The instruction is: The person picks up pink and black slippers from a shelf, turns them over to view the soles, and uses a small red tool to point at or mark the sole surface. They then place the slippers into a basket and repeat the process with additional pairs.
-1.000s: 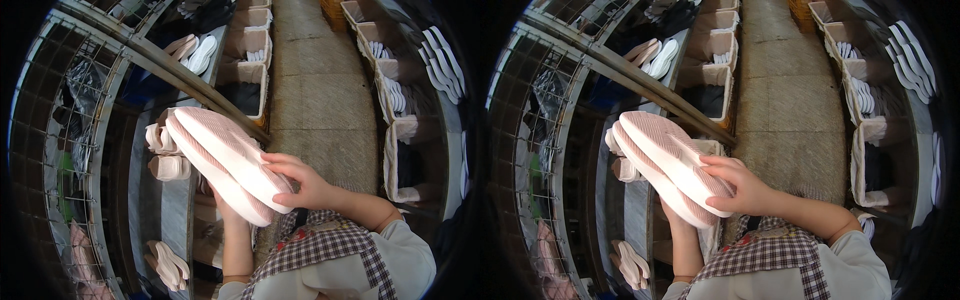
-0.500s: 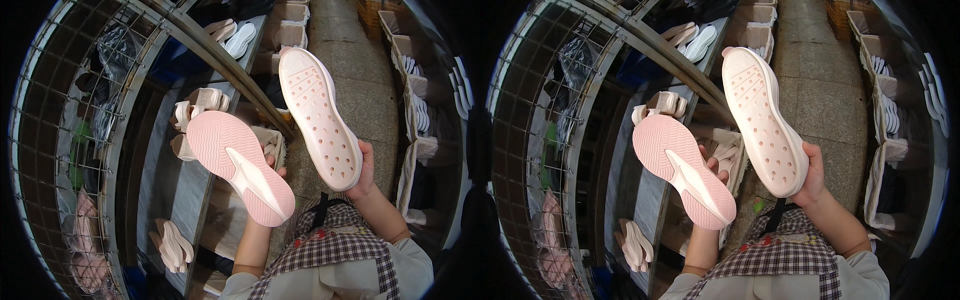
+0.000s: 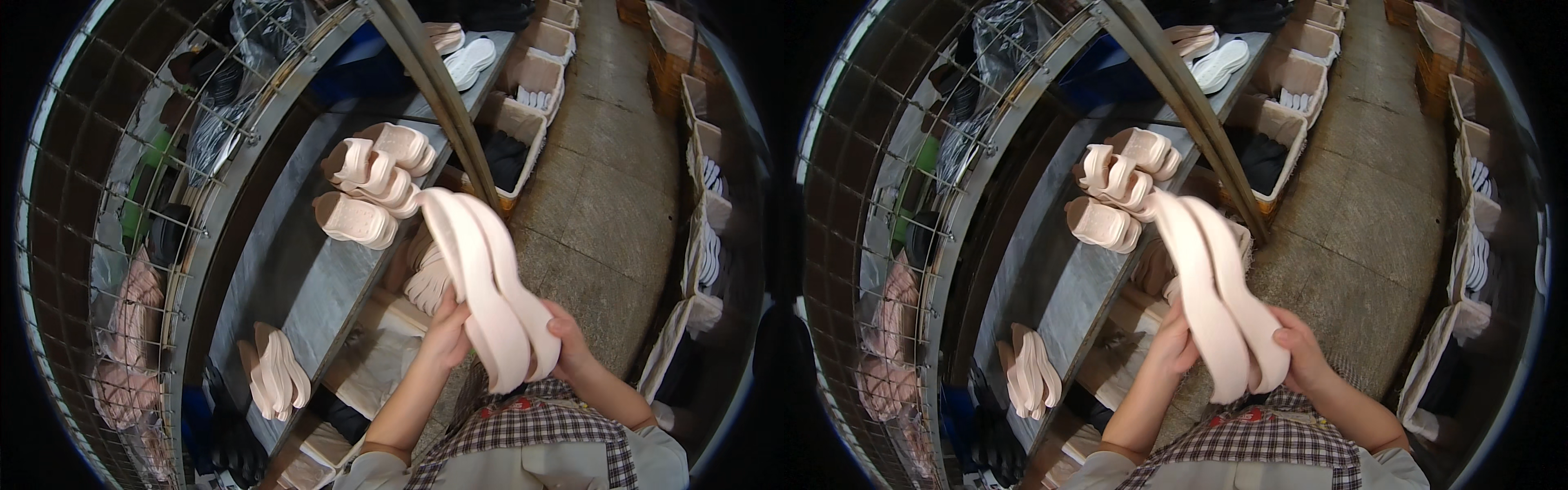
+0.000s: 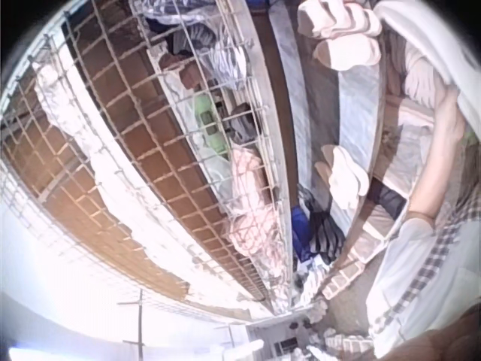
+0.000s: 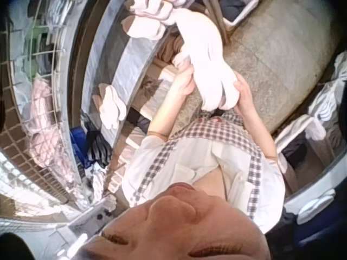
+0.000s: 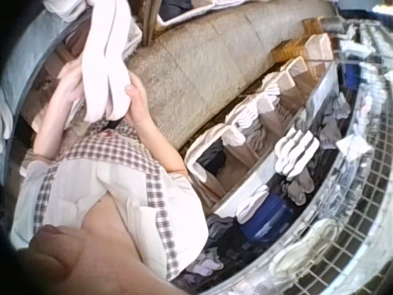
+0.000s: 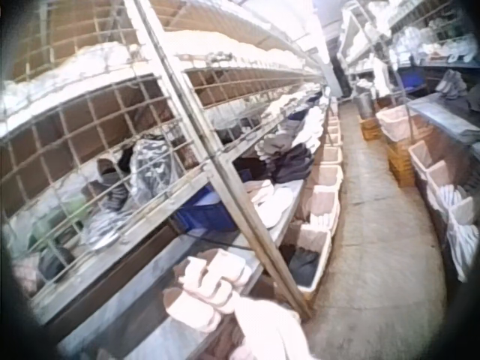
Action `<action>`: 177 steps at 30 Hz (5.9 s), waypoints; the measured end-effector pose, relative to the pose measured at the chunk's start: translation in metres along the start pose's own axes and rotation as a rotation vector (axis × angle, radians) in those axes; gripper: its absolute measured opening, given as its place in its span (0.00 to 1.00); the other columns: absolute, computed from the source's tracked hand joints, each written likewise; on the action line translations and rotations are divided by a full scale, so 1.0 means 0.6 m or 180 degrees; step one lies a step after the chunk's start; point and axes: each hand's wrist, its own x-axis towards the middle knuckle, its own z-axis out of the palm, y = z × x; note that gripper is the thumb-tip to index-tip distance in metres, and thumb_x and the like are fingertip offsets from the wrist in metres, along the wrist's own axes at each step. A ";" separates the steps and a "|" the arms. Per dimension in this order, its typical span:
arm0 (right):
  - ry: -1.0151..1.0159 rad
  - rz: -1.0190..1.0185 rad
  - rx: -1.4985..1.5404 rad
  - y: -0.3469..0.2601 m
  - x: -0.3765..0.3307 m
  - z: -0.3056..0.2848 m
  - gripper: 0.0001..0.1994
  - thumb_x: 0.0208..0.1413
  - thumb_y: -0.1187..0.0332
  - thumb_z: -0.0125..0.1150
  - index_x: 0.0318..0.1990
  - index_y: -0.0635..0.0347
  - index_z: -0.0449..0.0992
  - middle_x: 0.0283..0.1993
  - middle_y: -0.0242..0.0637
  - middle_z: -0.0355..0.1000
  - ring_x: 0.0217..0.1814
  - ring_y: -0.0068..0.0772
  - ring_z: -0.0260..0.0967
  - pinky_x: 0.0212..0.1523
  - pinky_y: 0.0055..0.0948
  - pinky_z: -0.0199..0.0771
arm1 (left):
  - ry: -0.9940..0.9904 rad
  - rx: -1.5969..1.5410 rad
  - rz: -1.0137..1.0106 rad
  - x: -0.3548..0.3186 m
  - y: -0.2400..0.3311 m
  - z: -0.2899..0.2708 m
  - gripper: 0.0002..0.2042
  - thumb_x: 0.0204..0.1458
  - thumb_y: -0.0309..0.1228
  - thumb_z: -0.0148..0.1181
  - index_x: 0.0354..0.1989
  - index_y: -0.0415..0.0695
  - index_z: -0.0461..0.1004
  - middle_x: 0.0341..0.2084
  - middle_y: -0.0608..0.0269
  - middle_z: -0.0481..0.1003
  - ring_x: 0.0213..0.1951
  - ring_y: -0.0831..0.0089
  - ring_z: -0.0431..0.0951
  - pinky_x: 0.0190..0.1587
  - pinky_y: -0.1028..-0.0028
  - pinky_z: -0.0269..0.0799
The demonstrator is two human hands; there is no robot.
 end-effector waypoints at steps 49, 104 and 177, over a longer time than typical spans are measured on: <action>-0.3731 -0.1232 -0.2157 -0.492 0.320 -0.082 0.08 0.52 0.64 0.57 0.35 0.58 0.74 0.37 0.36 0.67 0.42 0.42 0.60 0.46 0.41 0.60 | -0.1337 0.4904 0.3646 0.591 0.061 0.309 0.17 0.45 0.28 0.61 0.46 0.44 0.73 0.47 0.55 0.71 0.50 0.58 0.71 0.51 0.61 0.65; -0.5001 -0.1004 -0.0205 -0.964 0.751 -0.382 0.15 0.47 0.61 0.60 0.18 0.58 0.65 0.24 0.36 0.62 0.32 0.43 0.61 0.36 0.40 0.60 | 0.2813 0.6977 0.2861 0.946 0.434 0.446 0.12 0.39 0.30 0.67 0.35 0.47 0.78 0.33 0.59 0.76 0.39 0.55 0.74 0.43 0.63 0.67; -0.1982 0.2437 -0.1945 -0.641 0.707 -0.324 0.06 0.51 0.81 0.52 0.33 0.67 0.76 0.35 0.38 0.71 0.35 0.26 0.65 0.38 0.24 0.64 | 0.4283 0.5172 0.4139 0.539 0.099 0.201 0.19 0.45 0.32 0.64 0.45 0.45 0.67 0.38 0.60 0.69 0.41 0.61 0.70 0.43 0.61 0.62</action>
